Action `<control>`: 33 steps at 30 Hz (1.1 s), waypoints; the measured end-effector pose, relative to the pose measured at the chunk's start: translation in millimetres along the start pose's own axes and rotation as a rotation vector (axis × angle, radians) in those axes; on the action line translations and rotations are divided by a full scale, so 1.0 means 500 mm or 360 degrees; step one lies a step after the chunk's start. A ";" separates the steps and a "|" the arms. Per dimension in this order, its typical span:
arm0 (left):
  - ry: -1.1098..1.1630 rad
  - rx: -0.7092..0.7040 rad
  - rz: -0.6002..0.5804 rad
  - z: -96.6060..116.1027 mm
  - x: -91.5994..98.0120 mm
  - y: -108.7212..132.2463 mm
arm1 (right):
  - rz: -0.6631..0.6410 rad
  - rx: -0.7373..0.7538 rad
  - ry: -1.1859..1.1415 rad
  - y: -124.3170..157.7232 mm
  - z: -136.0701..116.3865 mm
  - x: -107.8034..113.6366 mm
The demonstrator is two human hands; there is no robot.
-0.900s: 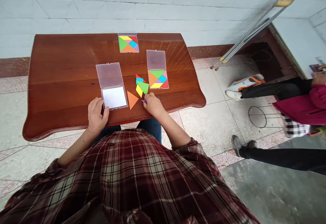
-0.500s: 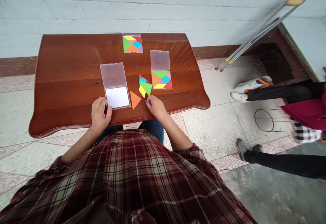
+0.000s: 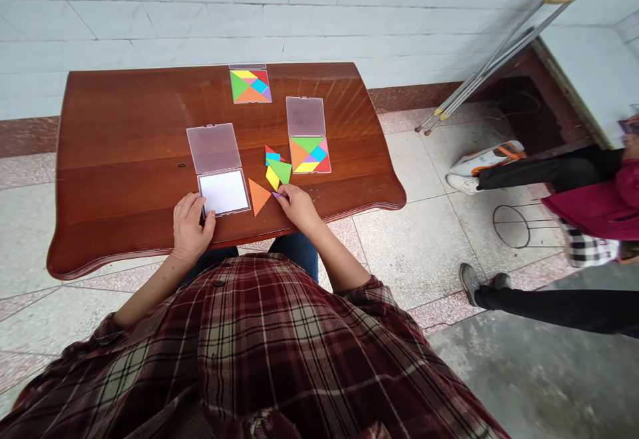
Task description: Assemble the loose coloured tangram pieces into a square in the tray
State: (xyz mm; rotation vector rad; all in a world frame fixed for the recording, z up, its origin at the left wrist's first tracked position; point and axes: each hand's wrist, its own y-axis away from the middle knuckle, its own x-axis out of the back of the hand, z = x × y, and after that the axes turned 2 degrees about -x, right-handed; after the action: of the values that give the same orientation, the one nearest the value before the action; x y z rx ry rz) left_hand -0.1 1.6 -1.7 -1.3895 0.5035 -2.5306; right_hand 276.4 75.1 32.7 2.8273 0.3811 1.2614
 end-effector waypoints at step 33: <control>-0.0026 0.0019 -0.0071 0.011 0.006 -0.001 | -0.0430 -0.0030 0.0823 -0.009 -0.139 -0.030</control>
State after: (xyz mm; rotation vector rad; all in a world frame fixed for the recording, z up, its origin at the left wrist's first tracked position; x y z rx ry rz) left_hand 2.9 0.1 3.7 -1.4317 0.4586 -2.5507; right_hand 214.9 70.5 68.1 2.2914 0.7246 1.8910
